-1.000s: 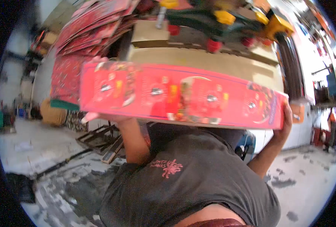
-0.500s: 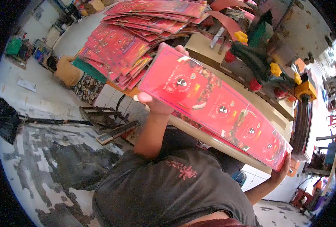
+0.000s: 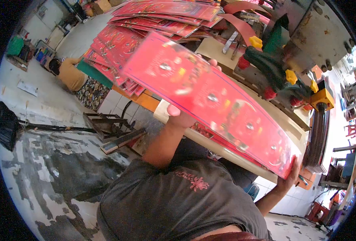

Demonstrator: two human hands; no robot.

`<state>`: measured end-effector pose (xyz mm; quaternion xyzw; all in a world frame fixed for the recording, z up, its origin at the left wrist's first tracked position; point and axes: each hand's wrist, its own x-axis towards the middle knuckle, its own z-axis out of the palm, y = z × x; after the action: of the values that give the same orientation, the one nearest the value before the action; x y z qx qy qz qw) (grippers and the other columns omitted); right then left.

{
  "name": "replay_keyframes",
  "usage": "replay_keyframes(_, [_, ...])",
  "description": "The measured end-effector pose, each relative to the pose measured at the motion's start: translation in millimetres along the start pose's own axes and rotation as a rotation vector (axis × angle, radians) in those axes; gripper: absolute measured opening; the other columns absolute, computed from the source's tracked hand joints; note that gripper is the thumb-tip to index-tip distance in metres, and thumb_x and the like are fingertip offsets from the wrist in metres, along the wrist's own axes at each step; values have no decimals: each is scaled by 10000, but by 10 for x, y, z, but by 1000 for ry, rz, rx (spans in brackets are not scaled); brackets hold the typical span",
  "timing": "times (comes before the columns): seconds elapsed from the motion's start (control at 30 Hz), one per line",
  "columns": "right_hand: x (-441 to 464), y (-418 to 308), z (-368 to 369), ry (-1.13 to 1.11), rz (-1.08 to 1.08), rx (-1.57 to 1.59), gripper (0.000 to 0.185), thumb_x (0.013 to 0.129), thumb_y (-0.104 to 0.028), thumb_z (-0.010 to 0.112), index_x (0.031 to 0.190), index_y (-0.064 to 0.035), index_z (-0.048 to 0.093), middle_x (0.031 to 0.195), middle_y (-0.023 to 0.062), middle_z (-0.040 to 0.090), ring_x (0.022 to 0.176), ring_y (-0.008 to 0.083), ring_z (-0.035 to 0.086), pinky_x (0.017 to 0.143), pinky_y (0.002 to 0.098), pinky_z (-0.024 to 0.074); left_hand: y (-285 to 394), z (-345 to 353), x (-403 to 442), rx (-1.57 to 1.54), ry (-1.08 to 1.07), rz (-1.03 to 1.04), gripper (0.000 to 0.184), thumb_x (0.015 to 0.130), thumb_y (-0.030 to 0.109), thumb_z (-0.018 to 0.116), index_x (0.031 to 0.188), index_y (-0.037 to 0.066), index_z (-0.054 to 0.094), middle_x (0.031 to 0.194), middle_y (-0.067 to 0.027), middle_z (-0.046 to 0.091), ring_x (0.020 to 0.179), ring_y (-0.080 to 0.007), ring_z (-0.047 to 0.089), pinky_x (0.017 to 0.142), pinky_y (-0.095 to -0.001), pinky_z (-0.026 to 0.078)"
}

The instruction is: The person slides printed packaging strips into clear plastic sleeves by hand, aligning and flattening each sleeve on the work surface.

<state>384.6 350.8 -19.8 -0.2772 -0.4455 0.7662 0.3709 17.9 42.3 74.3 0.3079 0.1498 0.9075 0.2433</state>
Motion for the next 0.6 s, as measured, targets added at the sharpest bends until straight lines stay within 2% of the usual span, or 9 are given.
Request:
replay_keyframes(0.07, [-146,80,513,-18,82,12,495,1038,-272,621,1404,54,558,1328,155,659,1218,263,644,1063,432,516,-82,42,2,-28,-8,11,1389,554,495,1014,1629,87,234,1678,-166,297,1535,-350,335,1254,-565,340])
replay_keyframes(0.13, [-163,299,640,-65,119,-154,514,993,-251,659,1381,72,565,1277,150,670,1173,254,657,1045,410,513,-83,120,8,95,13,16,1417,600,650,930,1652,81,171,1696,-223,236,1561,-412,258,1242,-597,320])
replay_keyframes(0.2, [-394,324,1235,-115,69,-283,468,949,-199,713,1306,86,613,1164,114,692,1088,222,672,1005,364,508,-65,104,25,91,13,14,1394,628,677,901,1653,80,170,1696,-234,229,1563,-414,255,1237,-608,318])
replay_keyframes(0.27, [-553,205,1797,-318,273,52,498,947,-176,699,1341,104,577,1153,122,701,1127,222,668,1050,371,484,-55,116,45,85,19,5,1372,656,704,872,1654,79,169,1696,-246,222,1564,-415,253,1232,-620,317])
replay_keyframes(0.33, [-547,379,1847,-377,306,4,591,943,-250,680,1398,95,529,1273,162,684,1179,244,664,1041,372,509,-63,185,83,-4,98,44,1313,721,763,785,1659,86,164,1697,-263,206,1566,-420,249,1228,-643,308])
replay_keyframes(0.37, [-536,389,1880,-457,352,16,554,968,-251,669,1380,94,537,1238,157,693,1115,235,681,993,364,528,-95,46,90,-130,26,69,1190,835,824,618,1659,92,170,1692,-265,221,1559,-427,263,1213,-654,324])
replay_keyframes(0.4, [-526,398,1913,-538,397,24,519,992,-252,659,1363,93,546,1203,153,703,1052,226,698,945,357,546,-79,79,124,-138,33,56,1190,835,824,618,1659,92,170,1692,-265,221,1559,-427,263,1213,-654,324])
replay_keyframes(0.5, [-496,400,1985,-789,440,-118,429,1044,-295,634,1236,88,617,1044,164,733,829,229,722,784,378,577,7,170,227,-58,144,60,981,974,824,342,1608,77,286,1606,-242,388,1469,-369,427,1198,-610,376])
replay_keyframes(0.6, [-514,316,2133,-989,295,-207,347,1077,-271,601,1122,61,690,996,115,744,861,209,715,786,340,564,30,37,281,-301,48,22,988,978,795,402,1636,70,264,1614,-251,387,1489,-384,406,1235,-625,305])
